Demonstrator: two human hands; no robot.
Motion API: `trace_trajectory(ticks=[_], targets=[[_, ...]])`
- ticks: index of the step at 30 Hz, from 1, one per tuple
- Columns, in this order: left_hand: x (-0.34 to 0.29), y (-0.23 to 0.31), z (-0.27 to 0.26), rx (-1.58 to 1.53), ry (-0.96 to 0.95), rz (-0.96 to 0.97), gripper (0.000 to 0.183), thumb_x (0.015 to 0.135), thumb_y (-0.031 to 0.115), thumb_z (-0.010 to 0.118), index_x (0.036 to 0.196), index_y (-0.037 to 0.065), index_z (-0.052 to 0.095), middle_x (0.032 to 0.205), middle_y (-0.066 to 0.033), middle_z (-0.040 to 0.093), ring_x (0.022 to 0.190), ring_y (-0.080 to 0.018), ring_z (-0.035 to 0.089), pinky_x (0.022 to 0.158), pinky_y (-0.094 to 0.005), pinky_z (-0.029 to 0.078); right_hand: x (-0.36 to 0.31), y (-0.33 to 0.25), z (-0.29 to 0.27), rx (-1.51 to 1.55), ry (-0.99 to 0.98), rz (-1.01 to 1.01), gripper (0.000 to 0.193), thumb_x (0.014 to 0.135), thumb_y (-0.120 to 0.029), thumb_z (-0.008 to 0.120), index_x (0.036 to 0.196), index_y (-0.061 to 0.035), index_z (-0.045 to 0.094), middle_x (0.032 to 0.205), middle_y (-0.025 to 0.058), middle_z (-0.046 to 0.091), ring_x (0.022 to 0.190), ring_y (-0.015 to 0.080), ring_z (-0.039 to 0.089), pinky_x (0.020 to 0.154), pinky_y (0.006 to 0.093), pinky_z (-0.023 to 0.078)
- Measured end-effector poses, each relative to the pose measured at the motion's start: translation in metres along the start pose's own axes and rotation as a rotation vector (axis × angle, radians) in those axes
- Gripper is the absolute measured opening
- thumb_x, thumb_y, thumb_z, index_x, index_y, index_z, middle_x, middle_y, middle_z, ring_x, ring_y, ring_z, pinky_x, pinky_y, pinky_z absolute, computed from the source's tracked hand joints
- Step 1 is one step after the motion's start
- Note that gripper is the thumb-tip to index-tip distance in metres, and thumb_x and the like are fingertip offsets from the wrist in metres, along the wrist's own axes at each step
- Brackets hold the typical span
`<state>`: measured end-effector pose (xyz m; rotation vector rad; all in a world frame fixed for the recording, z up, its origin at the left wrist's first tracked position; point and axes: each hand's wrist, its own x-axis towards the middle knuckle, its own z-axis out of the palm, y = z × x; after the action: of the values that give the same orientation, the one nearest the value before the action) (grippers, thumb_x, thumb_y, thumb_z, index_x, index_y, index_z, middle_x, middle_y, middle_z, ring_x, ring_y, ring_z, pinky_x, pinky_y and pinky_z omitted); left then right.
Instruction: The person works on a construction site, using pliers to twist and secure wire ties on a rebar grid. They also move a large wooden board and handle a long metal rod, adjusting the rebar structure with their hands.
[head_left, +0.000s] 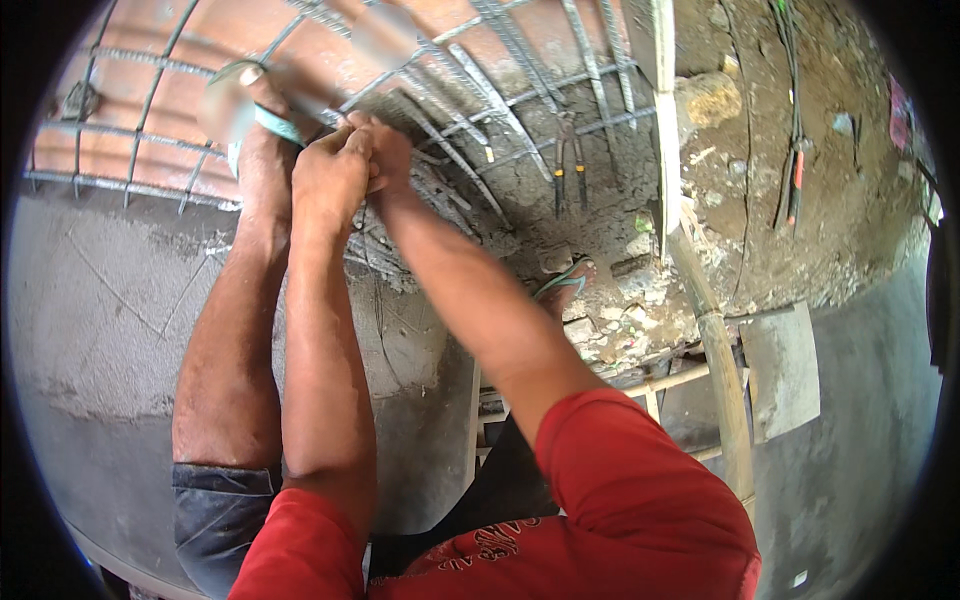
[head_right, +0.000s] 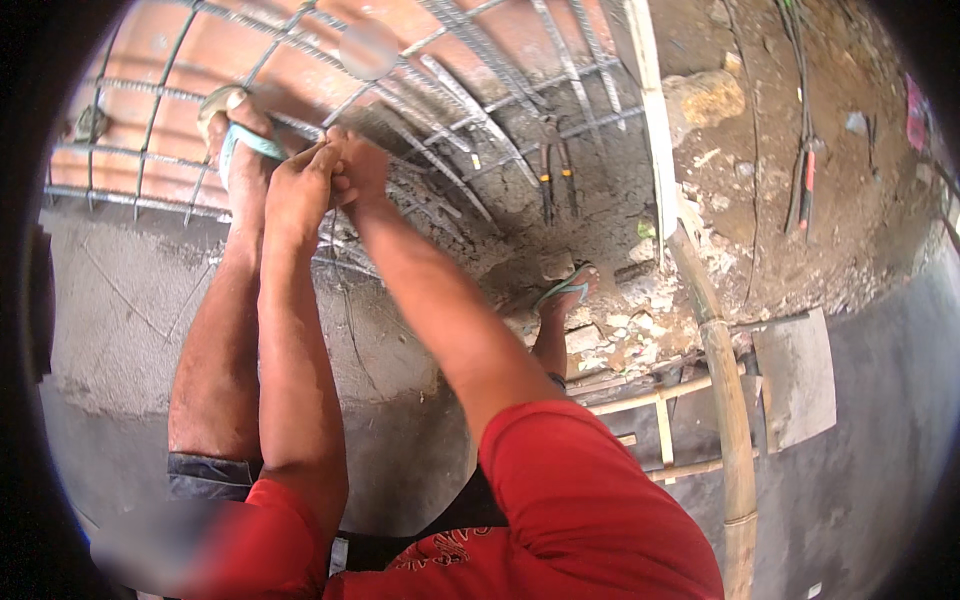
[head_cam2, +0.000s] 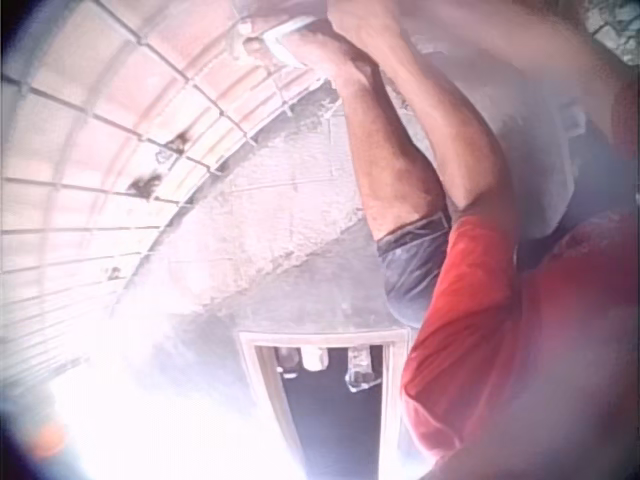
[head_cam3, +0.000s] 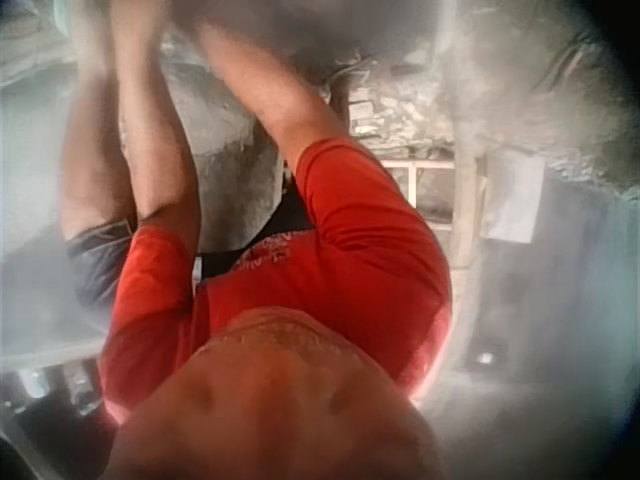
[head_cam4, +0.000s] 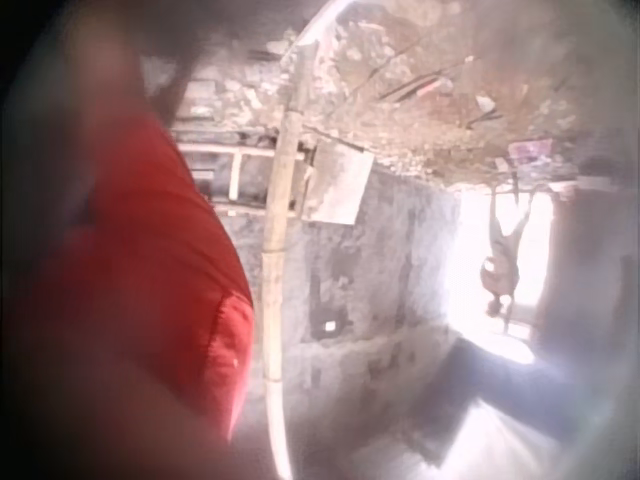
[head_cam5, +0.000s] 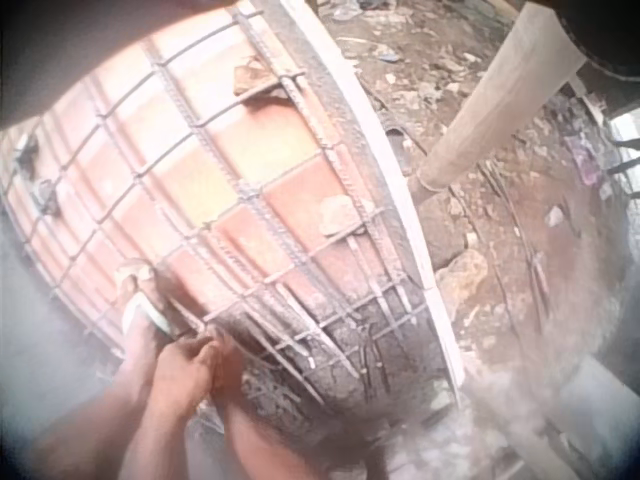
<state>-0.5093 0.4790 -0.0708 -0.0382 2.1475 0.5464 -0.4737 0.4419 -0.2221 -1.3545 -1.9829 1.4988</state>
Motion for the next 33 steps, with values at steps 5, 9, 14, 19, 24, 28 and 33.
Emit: trace_trajectory(ticks=[5,9,14,19,24,28,33], targets=[[-0.012,-0.019,0.005,0.194,0.145,0.209,0.031,0.098,0.026,0.067,0.102,-0.004,0.074,0.084,-0.006,0.072,0.069,-0.0107,0.064,0.064,-0.0256,0.054,0.003,-0.006,0.035,1.105,0.101,0.632,0.033,0.102,-0.035,0.054,0.096,-0.0044,0.064,0.077,0.0031,0.067,0.065,0.0187,0.063,0.059,0.0362,0.052],[-0.02,-0.053,0.003,-0.542,0.22,0.079,0.025,0.101,0.005,0.059,0.124,-0.004,0.063,0.099,-0.0057,0.067,0.073,-0.0093,0.057,0.066,-0.0228,0.05,-0.006,-0.026,-0.044,0.676,-0.173,0.613,0.027,0.103,-0.024,0.057,0.1,-0.004,0.074,0.1,0.0074,0.077,0.072,0.0115,0.066,0.067,0.0314,0.055],[0.034,-0.091,0.017,-1.08,0.117,-0.262,0.036,0.1,0.024,0.063,0.127,0.0,0.059,0.111,-0.0088,0.067,0.088,-0.0208,0.063,0.076,-0.0333,0.056,-0.068,0.105,-0.179,-0.66,0.357,0.373,0.047,0.087,-0.037,0.072,0.12,-0.0048,0.064,0.11,0.0176,0.066,0.112,0.0369,0.059,0.092,0.0493,0.051],[0.059,-0.076,0.038,-0.98,0.129,-0.068,0.025,0.095,0.018,0.07,0.115,0.003,0.064,0.099,-0.0061,0.069,0.078,-0.0159,0.066,0.065,-0.0283,0.057,-0.083,0.169,-0.217,-0.769,-0.007,0.369,0.065,0.089,-0.038,0.073,0.135,-0.0021,0.047,0.13,0.0243,0.05,0.119,0.0447,0.053,0.095,0.0527,0.049],[0.067,-0.065,0.039,-0.787,0.247,-0.087,0.016,0.093,0.014,0.073,0.102,0.005,0.061,0.091,-0.0055,0.068,0.073,-0.0167,0.067,0.06,-0.0308,0.057,-0.094,0.179,-0.223,-0.637,-0.087,0.308,0.054,0.089,-0.027,0.07,0.132,-0.0001,0.05,0.118,0.025,0.058,0.11,0.0431,0.06,0.092,0.0507,0.05],[0.064,-0.07,0.04,-0.899,0.251,-0.097,0.019,0.093,0.014,0.074,0.104,0.005,0.061,0.093,-0.0051,0.067,0.076,-0.0163,0.066,0.065,-0.0287,0.055,-0.1,0.144,-0.232,-0.276,-0.075,0.352,0.04,0.091,-0.02,0.063,0.125,0.0,0.055,0.102,0.0238,0.065,0.099,0.0424,0.065,0.086,0.0494,0.05],[0.006,-0.087,0.072,-0.172,0.382,0.21,0.027,0.092,0.012,0.072,0.115,0.004,0.061,0.105,-0.0048,0.063,0.093,-0.0131,0.057,0.084,-0.0301,0.051,-0.099,0.101,-0.249,-0.28,-0.13,0.474,0.033,0.095,-0.03,0.066,0.109,-0.0007,0.058,0.095,0.0223,0.066,0.089,0.0414,0.065,0.08,0.048,0.05]])
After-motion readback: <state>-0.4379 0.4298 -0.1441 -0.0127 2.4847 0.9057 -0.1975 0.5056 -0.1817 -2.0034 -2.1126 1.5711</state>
